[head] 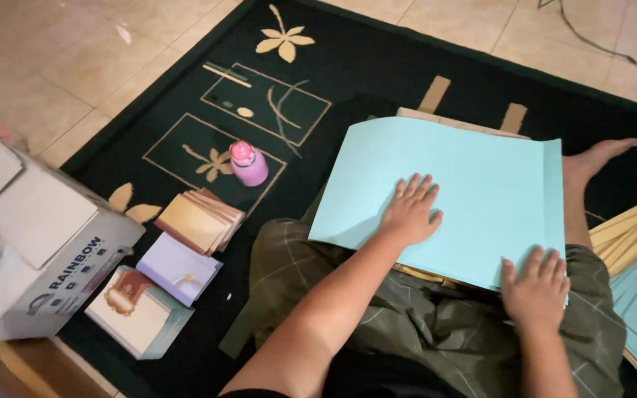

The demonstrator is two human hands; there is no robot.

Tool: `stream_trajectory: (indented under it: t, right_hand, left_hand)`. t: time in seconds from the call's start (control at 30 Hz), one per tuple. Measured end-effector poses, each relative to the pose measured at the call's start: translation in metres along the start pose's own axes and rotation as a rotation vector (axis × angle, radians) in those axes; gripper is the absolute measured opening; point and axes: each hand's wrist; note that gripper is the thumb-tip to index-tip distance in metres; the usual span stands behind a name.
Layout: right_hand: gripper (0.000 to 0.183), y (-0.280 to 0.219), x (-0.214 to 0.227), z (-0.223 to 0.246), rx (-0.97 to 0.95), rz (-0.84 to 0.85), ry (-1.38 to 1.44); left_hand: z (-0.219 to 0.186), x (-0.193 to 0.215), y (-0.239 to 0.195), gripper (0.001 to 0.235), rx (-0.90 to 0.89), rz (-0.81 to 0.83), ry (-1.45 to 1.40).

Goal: The person is sitting on a rug, picking up light blue folders, opening them, smoothing the covers and pages with their hands, and stacking them neatly.

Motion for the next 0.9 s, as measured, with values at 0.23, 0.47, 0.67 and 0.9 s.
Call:
stream_trajectory:
  t: [0.23,0.47,0.67,0.9]
  right_hand:
    - [0.08,0.096,-0.009,-0.03,0.423,-0.205,-0.038]
    - [0.07,0.172,0.041,0.024,0.201,0.151,0.132]
    - [0.068,0.137,-0.006,-0.021,0.503,-0.154,0.121]
    - [0.065,0.045,-0.021,-0.046,0.561,-0.413,-0.178]
  left_hand:
    - [-0.012,0.028,-0.01,0.073,0.034,0.162,0.103]
    - [-0.016,0.03,-0.006,0.072,0.033,0.18,0.093]
    - [-0.019,0.04,-0.01,0.069,0.06,0.192,0.123]
    - [-0.016,0.009,-0.004,0.069,0.072,0.084,0.083]
Point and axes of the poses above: each hand's wrist, its own y-axis towards the middle knuckle, its own x-axis out of the back of the hand, z = x × y, and after that the axes turned 10 degrees about z, right-handed
